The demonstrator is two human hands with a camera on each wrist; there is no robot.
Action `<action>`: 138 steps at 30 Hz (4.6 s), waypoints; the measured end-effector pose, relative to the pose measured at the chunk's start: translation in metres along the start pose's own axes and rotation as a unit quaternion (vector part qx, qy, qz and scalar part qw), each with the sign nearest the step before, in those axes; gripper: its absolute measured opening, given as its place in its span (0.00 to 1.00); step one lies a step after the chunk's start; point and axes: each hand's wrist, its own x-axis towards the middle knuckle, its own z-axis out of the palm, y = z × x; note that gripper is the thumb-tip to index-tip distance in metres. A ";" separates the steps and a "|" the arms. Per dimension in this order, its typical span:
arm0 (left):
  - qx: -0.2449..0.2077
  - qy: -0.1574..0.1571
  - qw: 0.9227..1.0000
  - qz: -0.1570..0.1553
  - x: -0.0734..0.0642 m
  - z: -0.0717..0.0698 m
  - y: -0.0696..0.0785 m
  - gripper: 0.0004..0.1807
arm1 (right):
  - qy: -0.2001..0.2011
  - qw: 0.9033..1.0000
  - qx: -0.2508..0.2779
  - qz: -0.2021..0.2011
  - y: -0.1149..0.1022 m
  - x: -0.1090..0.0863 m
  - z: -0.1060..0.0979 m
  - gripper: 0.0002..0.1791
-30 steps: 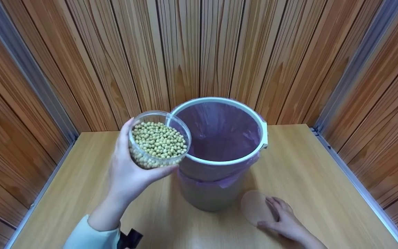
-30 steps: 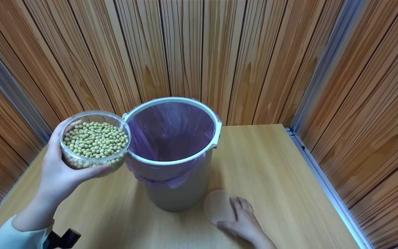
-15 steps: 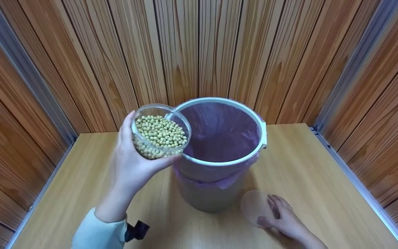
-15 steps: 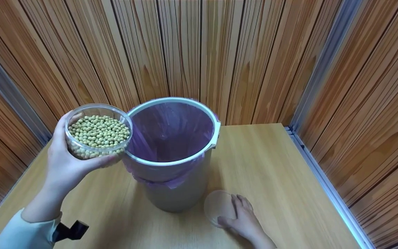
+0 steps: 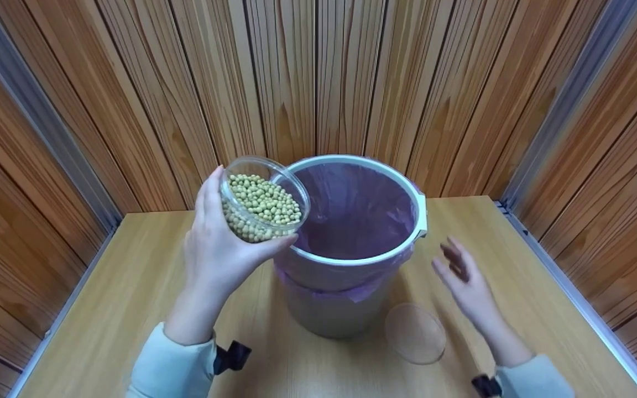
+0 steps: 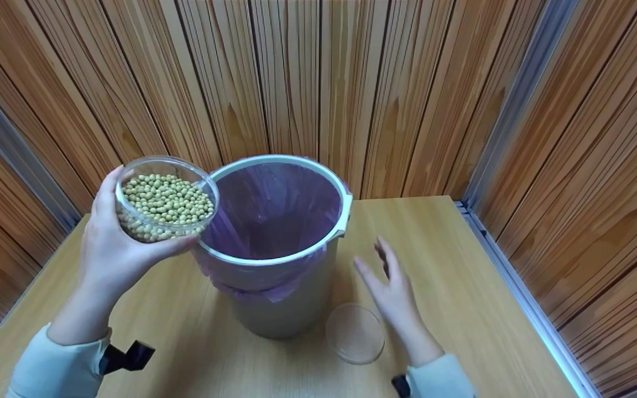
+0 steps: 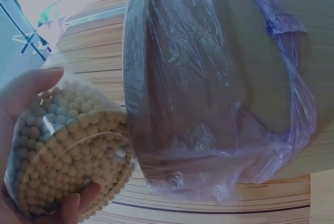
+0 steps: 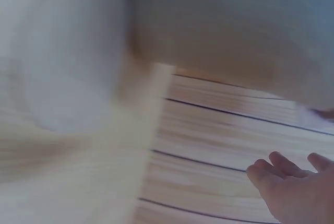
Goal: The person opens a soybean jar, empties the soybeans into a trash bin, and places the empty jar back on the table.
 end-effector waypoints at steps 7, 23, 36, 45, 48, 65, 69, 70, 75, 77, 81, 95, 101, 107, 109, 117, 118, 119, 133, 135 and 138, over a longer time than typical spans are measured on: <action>0.027 -0.007 1.000 -0.010 0.004 0.006 0.004 0.70 | -0.018 0.998 0.058 0.002 -0.053 0.021 -0.004 0.34; 0.077 0.035 0.995 0.054 0.005 0.030 0.015 0.66 | -0.101 0.993 0.064 -0.011 -0.079 0.048 0.018 0.38; 0.118 0.053 0.985 0.118 0.007 0.056 0.016 0.64 | -0.116 0.990 0.078 -0.008 -0.081 0.047 0.020 0.45; 0.137 0.034 0.981 0.135 0.006 0.070 0.013 0.63 | -0.116 0.990 0.084 -0.007 -0.078 0.046 0.021 0.45; 0.129 0.036 0.980 0.145 0.007 0.071 0.013 0.61 | -0.113 0.990 0.081 -0.006 -0.078 0.047 0.021 0.46; 0.118 0.020 0.980 0.157 0.006 0.072 0.017 0.59 | -0.113 0.990 0.087 -0.019 -0.077 0.047 0.022 0.44; 0.118 0.019 0.980 0.161 0.005 0.073 0.019 0.58 | -0.115 0.989 0.089 -0.018 -0.076 0.047 0.022 0.44; 0.119 0.020 0.979 0.161 0.005 0.073 0.019 0.58 | -0.116 0.989 0.089 -0.018 -0.076 0.047 0.022 0.44; 0.129 0.019 0.977 0.166 0.005 0.073 0.021 0.58 | -0.118 0.989 0.088 -0.020 -0.076 0.048 0.022 0.44; 0.133 0.020 0.976 0.170 0.005 0.073 0.022 0.58 | -0.118 0.989 0.086 -0.017 -0.076 0.049 0.021 0.45; 0.142 0.027 0.974 0.177 0.005 0.074 0.023 0.57 | -0.116 0.989 0.085 -0.015 -0.076 0.049 0.021 0.45; 0.162 0.035 0.968 0.187 0.004 0.074 0.023 0.55 | -0.113 0.991 0.077 -0.008 -0.077 0.048 0.021 0.44; 0.171 0.033 0.967 0.188 0.004 0.074 0.025 0.55 | -0.107 0.992 0.068 -0.003 -0.079 0.048 0.021 0.45; 0.174 0.033 0.966 0.190 0.003 0.073 0.026 0.56 | -0.111 0.992 0.068 -0.002 -0.077 0.049 0.021 0.46; 0.172 0.036 0.966 0.192 0.003 0.073 0.026 0.56 | -0.113 0.991 0.069 -0.005 -0.078 0.049 0.021 0.45; 0.161 0.043 0.966 0.196 0.003 0.074 0.026 0.53 | -0.115 0.991 0.069 -0.004 -0.079 0.047 0.021 0.45; 0.160 0.042 0.966 0.197 0.003 0.074 0.026 0.53 | -0.114 0.991 0.068 -0.003 -0.079 0.047 0.021 0.45; 0.158 0.041 0.967 0.197 0.002 0.074 0.026 0.52 | -0.114 0.991 0.068 -0.004 -0.079 0.047 0.021 0.45; 0.165 0.031 0.964 0.207 0.001 0.072 0.028 0.51 | -0.115 0.991 0.072 -0.012 -0.078 0.047 0.021 0.44; 0.166 0.030 0.963 0.209 0.001 0.072 0.028 0.52 | -0.114 0.991 0.070 -0.011 -0.077 0.047 0.021 0.44; 0.175 0.032 0.961 0.211 0.001 0.073 0.027 0.53 | -0.113 0.991 0.070 -0.009 -0.077 0.048 0.021 0.44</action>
